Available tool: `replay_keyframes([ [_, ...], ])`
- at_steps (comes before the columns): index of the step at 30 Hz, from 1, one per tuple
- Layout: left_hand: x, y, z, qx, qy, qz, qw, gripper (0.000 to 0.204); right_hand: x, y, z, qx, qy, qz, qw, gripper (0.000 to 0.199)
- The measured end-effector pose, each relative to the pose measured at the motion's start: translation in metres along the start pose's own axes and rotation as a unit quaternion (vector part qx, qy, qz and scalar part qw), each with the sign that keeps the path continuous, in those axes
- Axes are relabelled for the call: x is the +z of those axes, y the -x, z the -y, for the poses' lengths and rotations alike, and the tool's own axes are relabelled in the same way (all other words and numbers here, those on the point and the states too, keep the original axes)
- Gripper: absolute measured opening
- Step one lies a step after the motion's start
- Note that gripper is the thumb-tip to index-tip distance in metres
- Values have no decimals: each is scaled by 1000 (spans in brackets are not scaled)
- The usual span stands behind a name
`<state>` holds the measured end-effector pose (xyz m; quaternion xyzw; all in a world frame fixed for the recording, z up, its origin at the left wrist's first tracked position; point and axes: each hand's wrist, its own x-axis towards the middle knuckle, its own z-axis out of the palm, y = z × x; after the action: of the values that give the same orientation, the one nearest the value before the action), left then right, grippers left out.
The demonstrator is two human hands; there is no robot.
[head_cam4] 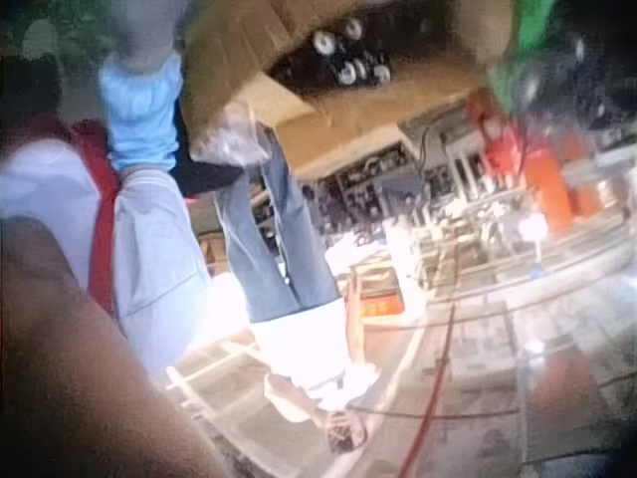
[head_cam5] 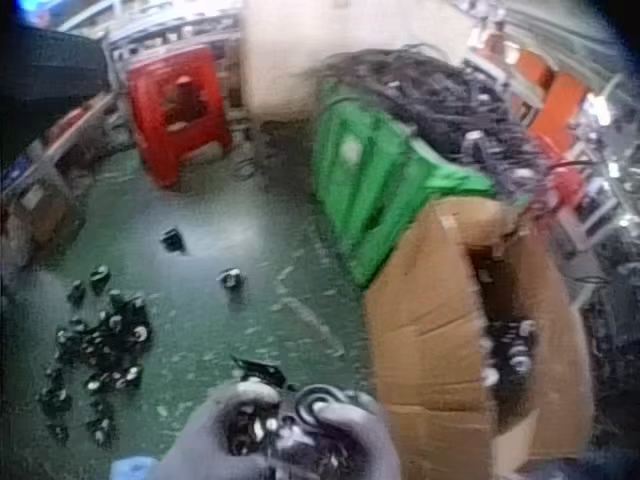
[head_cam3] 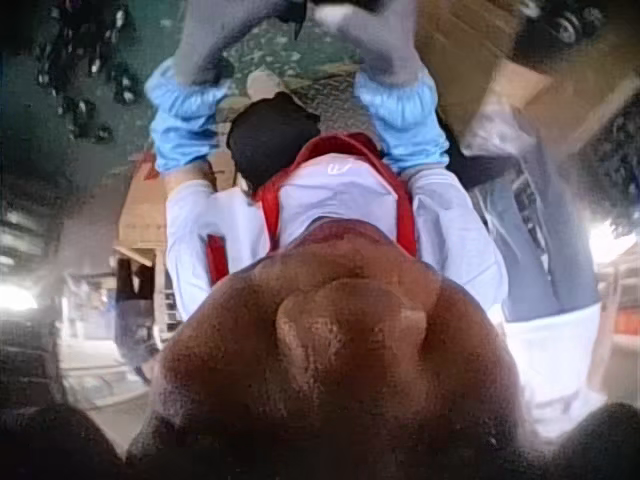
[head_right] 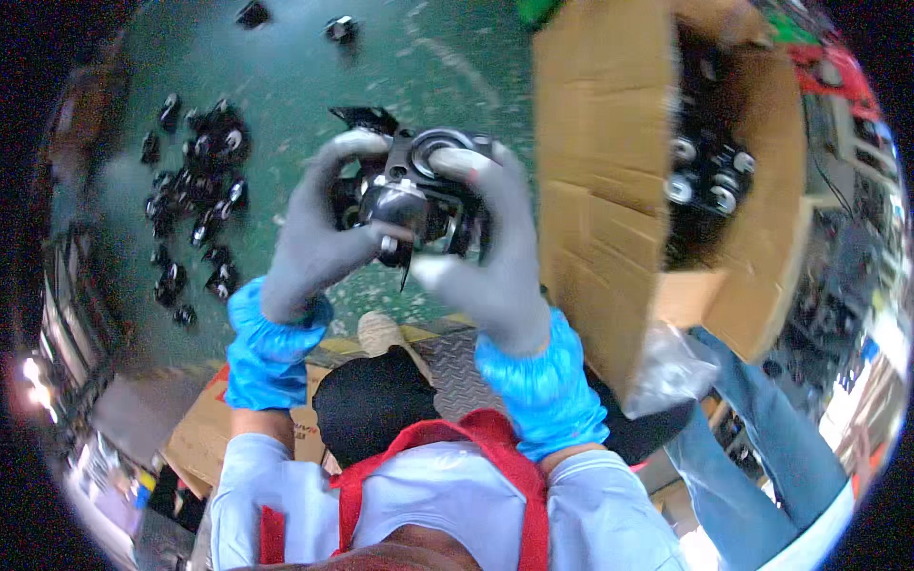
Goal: Sorting and packing black caster wheels into a cardboard box on a factory floor.
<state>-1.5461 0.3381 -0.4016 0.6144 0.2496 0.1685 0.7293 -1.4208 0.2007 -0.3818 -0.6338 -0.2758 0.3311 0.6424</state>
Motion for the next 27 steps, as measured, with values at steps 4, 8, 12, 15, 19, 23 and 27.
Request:
replay_keyframes([
  [4,88,-65,-106,286,-117,139,941,56,-53,29,123,-143,303,-213,918,74],
  [8,202,-102,-178,151,-126,261,945,58,-130,38,190,-88,94,-331,935,80],
  [12,224,-95,-137,101,-157,104,977,62,-180,19,176,61,186,-267,944,55],
  [15,183,-51,-117,15,-96,-43,994,67,-216,33,145,112,436,-275,849,64],
  [19,51,69,-111,-350,-8,-218,911,63,-122,11,195,202,304,-153,918,66],
  [23,-73,207,-86,-472,-156,-277,822,56,-22,-24,198,211,320,-18,923,70],
  [27,-168,308,-96,-504,-220,-308,776,53,65,-78,133,264,297,56,916,72],
])
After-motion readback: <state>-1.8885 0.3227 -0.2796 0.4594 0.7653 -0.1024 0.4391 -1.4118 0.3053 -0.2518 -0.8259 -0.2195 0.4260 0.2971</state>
